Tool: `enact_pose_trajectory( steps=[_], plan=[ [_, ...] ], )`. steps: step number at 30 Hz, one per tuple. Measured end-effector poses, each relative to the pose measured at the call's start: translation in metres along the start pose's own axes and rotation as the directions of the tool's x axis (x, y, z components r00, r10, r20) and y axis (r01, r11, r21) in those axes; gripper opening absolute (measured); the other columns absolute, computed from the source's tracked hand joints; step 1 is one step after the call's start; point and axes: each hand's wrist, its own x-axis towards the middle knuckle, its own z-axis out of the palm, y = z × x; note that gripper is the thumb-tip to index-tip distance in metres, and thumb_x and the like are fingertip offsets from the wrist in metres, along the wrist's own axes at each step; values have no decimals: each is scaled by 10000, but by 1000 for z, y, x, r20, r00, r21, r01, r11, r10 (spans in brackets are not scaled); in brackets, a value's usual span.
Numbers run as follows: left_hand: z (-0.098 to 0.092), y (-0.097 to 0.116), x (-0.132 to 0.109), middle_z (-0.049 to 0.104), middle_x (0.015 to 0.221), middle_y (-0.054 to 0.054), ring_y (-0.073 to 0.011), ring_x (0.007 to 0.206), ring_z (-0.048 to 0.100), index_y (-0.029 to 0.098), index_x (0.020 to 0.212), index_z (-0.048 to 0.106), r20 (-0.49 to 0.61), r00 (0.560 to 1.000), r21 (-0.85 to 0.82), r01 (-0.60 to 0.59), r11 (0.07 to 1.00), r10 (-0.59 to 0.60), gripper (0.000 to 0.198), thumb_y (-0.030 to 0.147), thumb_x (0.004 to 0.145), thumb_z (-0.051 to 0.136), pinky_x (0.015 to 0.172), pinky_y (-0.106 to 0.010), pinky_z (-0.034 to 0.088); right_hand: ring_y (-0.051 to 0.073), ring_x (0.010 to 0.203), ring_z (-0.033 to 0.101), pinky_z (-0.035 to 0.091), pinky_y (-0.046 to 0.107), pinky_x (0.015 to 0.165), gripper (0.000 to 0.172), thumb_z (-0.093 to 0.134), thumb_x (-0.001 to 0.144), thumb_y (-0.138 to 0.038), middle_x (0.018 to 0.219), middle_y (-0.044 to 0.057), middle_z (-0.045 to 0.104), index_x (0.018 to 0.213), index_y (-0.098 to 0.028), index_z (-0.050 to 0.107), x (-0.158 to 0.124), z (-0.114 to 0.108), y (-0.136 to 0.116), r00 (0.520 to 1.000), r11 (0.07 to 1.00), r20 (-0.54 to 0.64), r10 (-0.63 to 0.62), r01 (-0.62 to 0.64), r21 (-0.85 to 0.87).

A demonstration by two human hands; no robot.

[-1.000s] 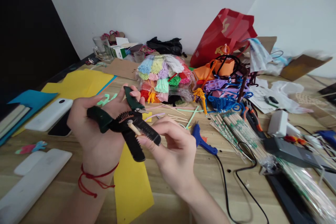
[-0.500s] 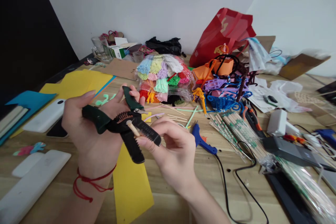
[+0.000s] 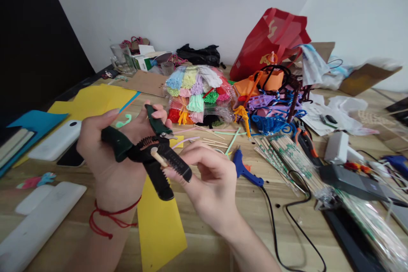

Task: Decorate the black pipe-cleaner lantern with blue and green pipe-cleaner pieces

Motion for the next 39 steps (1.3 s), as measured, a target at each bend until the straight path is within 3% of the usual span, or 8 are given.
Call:
enact_pose_trajectory(
  steps=[7,11,15,19,22,31,33,39],
  plan=[
    [-2,-1,0,560,870,-108,-289,957,631,131,755,644,29,999,22,-37,999,37,269,340,867,516,876,-487,610,122,592,610,488,250,548,157,794,806,-193,645,-15,691,681,-211,700,1,-1,3,1000,1000,-7,-16,16,-1],
    [-2,-1,0,563,876,-99,-277,948,648,156,734,632,40,997,56,-64,996,62,292,351,884,474,866,-444,614,138,637,630,524,265,592,184,790,747,-56,690,-16,699,746,-219,705,-2,-4,1,997,987,-4,-81,80,-141],
    [0,-1,-1,568,883,-81,-240,916,649,152,753,628,10,995,42,-100,994,99,232,325,857,515,869,-414,610,148,658,626,523,268,584,231,799,722,-28,707,-14,685,786,-227,701,-6,-5,-1,995,960,-8,-99,93,-262],
    [1,-2,-3,568,890,-67,-187,843,625,142,795,620,-18,994,-5,-104,995,104,191,324,829,571,836,-377,600,131,625,623,520,246,569,236,798,711,-2,683,-20,687,740,-219,710,-7,-6,0,995,972,-58,-80,65,-228],
    [1,-1,-4,570,900,-68,-175,809,606,146,820,611,-6,993,-2,-117,993,117,211,357,806,603,727,-321,583,133,631,648,542,237,575,233,802,709,1,691,-17,713,733,-221,735,-7,-6,-1,997,981,-69,-35,21,-190],
    [-2,2,-3,579,909,-79,-271,922,608,223,692,477,12,994,26,-111,993,111,233,363,757,651,715,-395,586,128,652,675,555,213,593,224,793,731,-8,707,-17,739,757,-228,761,-8,-6,-3,998,993,-60,10,-17,-117],
    [-3,2,-2,571,914,-90,-291,968,605,222,716,516,16,994,47,-105,993,105,200,375,754,640,689,-380,585,131,651,673,554,216,590,222,793,733,-11,706,-16,737,761,-229,760,-8,-6,-3,998,994,-55,14,-20,-110],
    [-3,2,-2,561,942,-81,-198,855,586,179,819,604,33,994,31,-109,994,108,173,346,781,628,666,-310,587,119,625,654,544,210,585,218,775,729,15,684,-13,719,727,-200,744,-7,-5,-4,999,992,-48,0,-6,-126]
  ],
)
